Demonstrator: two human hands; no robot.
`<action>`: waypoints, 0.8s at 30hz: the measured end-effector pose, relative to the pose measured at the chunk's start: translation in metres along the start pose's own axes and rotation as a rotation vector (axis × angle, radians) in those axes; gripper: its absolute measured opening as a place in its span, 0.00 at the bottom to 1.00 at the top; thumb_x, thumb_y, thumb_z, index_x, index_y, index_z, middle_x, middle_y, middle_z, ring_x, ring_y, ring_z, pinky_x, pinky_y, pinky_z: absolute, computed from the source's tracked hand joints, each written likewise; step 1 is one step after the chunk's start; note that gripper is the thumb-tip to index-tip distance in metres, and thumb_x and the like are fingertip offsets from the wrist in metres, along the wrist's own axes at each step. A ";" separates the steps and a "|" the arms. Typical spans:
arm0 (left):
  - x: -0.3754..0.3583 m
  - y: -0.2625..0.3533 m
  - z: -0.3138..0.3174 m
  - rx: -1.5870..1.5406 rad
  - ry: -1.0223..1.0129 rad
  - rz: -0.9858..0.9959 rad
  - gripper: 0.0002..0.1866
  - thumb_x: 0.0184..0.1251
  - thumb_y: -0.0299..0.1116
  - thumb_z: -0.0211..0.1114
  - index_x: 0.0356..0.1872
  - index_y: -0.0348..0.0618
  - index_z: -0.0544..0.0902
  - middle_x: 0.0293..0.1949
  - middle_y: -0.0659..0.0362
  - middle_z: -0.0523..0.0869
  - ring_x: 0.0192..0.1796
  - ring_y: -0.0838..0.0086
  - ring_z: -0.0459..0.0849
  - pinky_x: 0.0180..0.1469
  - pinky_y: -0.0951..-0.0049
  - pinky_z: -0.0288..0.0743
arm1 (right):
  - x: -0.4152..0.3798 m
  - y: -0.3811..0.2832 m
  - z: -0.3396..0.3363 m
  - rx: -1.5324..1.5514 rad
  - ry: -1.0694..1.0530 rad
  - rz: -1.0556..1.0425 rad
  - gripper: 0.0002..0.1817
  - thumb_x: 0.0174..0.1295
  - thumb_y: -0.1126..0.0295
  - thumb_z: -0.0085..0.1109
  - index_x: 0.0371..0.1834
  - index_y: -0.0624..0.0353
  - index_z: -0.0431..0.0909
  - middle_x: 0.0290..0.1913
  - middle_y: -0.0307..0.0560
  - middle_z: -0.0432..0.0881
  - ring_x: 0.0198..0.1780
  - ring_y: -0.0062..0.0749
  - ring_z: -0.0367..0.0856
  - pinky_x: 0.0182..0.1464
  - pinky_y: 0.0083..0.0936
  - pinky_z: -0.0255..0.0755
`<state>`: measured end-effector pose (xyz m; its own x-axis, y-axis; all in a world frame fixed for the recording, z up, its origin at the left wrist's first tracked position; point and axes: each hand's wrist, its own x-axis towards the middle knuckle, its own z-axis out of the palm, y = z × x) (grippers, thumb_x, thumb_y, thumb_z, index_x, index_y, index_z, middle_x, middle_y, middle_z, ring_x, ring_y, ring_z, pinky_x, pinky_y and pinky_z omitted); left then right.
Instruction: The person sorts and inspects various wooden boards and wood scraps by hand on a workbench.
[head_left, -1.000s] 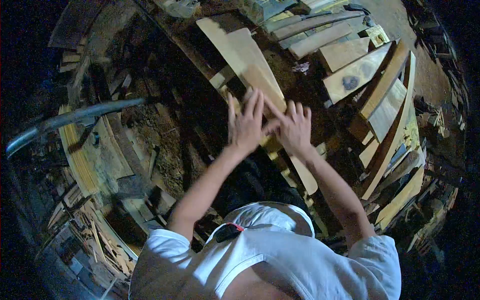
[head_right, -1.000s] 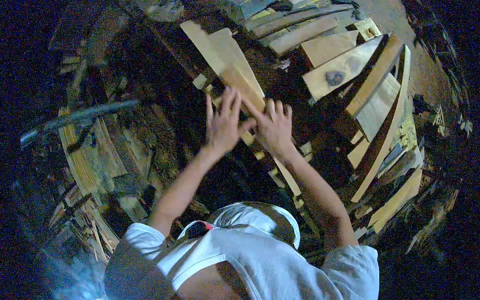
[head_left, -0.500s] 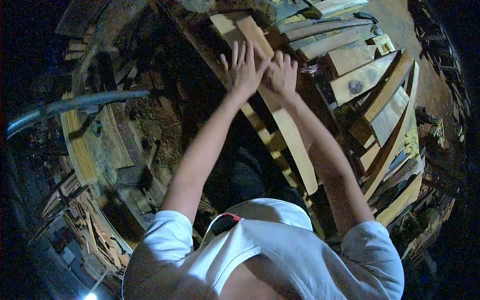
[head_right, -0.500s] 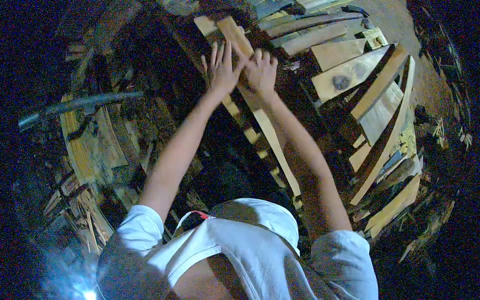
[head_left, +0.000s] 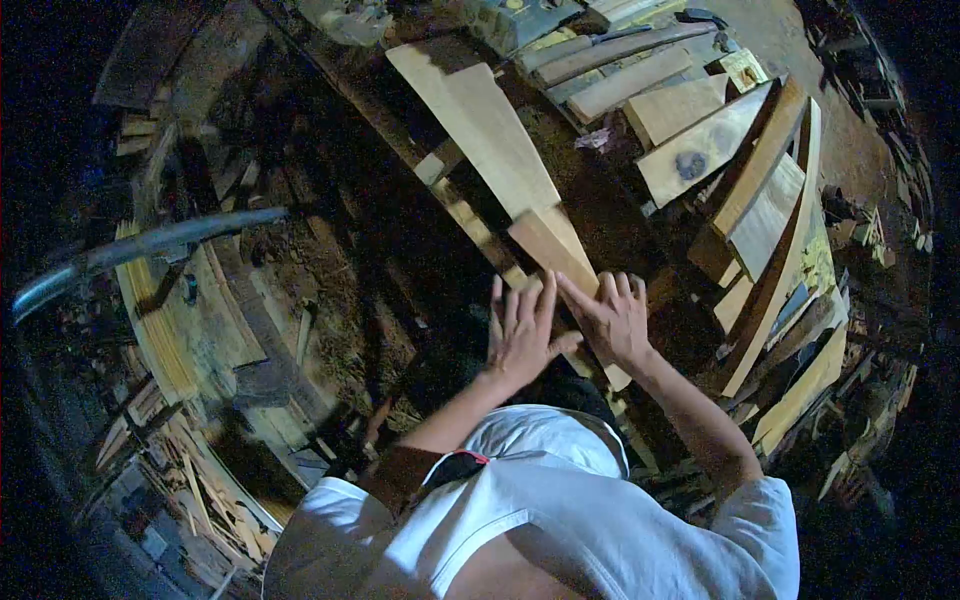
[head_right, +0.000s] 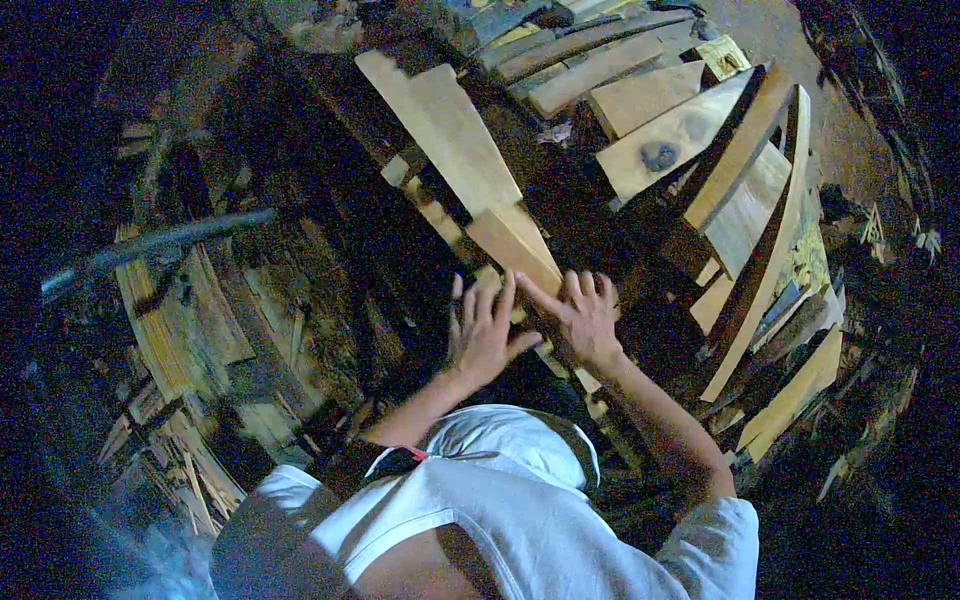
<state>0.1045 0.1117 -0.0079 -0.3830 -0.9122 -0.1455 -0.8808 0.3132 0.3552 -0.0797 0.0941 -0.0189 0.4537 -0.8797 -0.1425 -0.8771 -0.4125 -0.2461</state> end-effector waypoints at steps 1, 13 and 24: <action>0.013 -0.013 -0.005 0.028 0.041 -0.004 0.50 0.62 0.69 0.48 0.71 0.33 0.58 0.59 0.49 0.71 0.65 0.56 0.65 0.73 0.39 0.42 | 0.021 -0.001 0.001 -0.004 0.022 0.006 0.39 0.56 0.60 0.56 0.74 0.22 0.56 0.40 0.49 0.70 0.44 0.44 0.70 0.50 0.42 0.62; 0.227 -0.230 -0.072 0.125 0.585 0.063 0.25 0.70 0.51 0.56 0.54 0.40 0.80 0.56 0.51 0.77 0.60 0.55 0.68 0.65 0.57 0.61 | 0.337 0.006 0.044 -0.091 0.442 -0.007 0.37 0.60 0.61 0.54 0.73 0.15 0.53 0.49 0.48 0.75 0.54 0.44 0.72 0.51 0.42 0.64; 0.130 -0.111 -0.029 0.117 0.466 0.027 0.33 0.67 0.56 0.55 0.61 0.35 0.73 0.60 0.49 0.72 0.67 0.53 0.65 0.68 0.43 0.54 | 0.162 -0.014 0.016 0.052 0.276 0.106 0.42 0.55 0.53 0.63 0.74 0.22 0.54 0.52 0.51 0.72 0.54 0.48 0.69 0.53 0.42 0.65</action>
<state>0.1610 -0.0495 -0.0396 -0.2645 -0.9162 0.3011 -0.9078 0.3420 0.2430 0.0083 -0.0391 -0.0542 0.2940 -0.9512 0.0939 -0.9047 -0.3087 -0.2935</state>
